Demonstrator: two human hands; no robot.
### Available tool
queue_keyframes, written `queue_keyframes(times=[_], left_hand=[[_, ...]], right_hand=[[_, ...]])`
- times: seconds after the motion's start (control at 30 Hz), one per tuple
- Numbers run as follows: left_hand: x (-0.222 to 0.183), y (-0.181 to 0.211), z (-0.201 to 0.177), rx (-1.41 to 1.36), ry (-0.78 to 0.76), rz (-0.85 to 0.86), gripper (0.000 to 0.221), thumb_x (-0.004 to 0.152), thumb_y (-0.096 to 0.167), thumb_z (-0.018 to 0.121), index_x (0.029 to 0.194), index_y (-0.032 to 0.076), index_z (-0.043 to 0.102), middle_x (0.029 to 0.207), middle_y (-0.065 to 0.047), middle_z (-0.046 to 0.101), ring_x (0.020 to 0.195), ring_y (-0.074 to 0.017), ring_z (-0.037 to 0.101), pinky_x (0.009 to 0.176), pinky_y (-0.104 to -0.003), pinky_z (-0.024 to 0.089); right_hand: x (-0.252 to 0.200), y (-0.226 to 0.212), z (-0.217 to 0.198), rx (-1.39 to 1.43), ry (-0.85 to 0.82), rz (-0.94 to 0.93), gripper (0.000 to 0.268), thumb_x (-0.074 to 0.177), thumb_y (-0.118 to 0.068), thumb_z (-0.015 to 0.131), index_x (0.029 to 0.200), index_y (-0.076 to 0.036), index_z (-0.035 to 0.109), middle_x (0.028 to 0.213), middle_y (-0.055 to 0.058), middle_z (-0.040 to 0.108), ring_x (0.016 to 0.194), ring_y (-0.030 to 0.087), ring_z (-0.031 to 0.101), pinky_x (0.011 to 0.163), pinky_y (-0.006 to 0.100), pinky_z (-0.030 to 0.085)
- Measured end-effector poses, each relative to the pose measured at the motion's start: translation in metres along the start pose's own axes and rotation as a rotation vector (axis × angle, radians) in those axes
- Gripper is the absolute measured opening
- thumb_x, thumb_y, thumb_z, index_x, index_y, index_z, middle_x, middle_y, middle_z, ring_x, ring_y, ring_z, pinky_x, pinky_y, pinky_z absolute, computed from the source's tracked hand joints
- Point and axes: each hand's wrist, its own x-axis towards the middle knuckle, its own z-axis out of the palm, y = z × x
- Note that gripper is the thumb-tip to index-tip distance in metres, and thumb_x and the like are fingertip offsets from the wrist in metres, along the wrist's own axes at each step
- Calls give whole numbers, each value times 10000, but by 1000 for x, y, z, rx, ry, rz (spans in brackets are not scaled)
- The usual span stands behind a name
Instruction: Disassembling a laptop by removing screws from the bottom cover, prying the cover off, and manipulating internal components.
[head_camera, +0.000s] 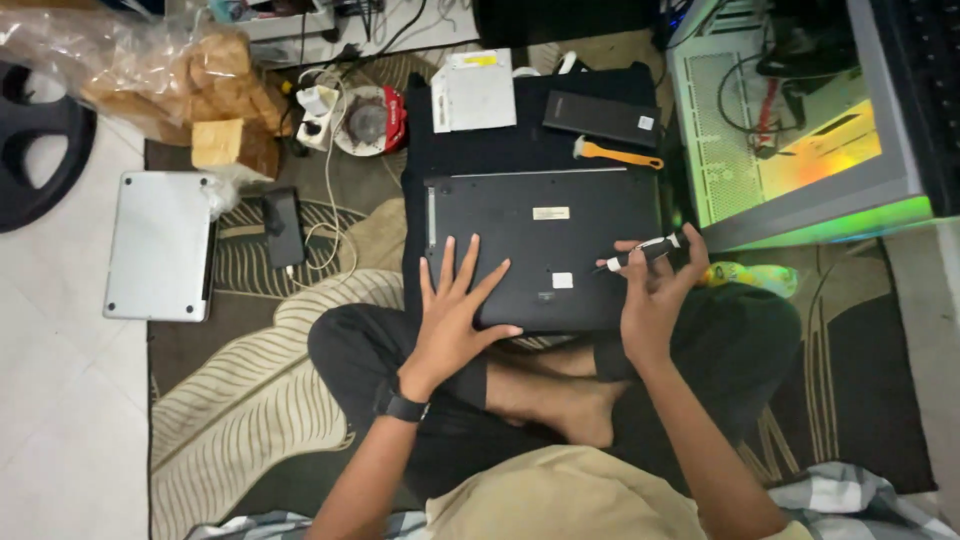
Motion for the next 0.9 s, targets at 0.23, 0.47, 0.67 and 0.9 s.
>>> queue_keyframes(times=[0.23, 0.47, 0.67, 0.9], left_hand=[[-1, -2, 5, -60, 45, -20, 900, 752, 496, 874, 1538, 259, 504, 1720, -142, 176, 1578, -444, 21, 1190, -706, -99], [0, -11, 13, -51, 156, 71, 839, 782, 545, 837, 1506, 244, 540, 1694, -188, 231, 1570, -464, 74, 1189, -743, -63], [-1, -7, 17, -42, 211, 79, 808, 796, 558, 821, 1484, 223, 561, 1686, -200, 244, 1569, -459, 90, 1183, -755, -50], [5, 12, -2, -94, 114, -24, 698, 825, 479, 835, 1426, 195, 620, 1681, -214, 211, 1548, -467, 94, 1164, -766, -41]], right_hand=[[4, 16, 17, 7, -192, -83, 662, 1103, -19, 460, 1567, -181, 16, 1131, 279, 656, 945, 328, 725, 859, 396, 652], [10, 42, 28, -225, -286, -324, 701, 1027, 35, 604, 1537, -51, 131, 1086, 251, 686, 894, 331, 748, 751, 366, 661], [16, 50, 31, -349, -262, -554, 653, 958, 66, 685, 1480, 34, 294, 1027, 226, 730, 852, 353, 758, 678, 395, 647], [17, 57, 35, -547, -195, -676, 693, 842, -123, 859, 1398, -113, 444, 1079, 154, 661, 817, 321, 734, 587, 378, 640]])
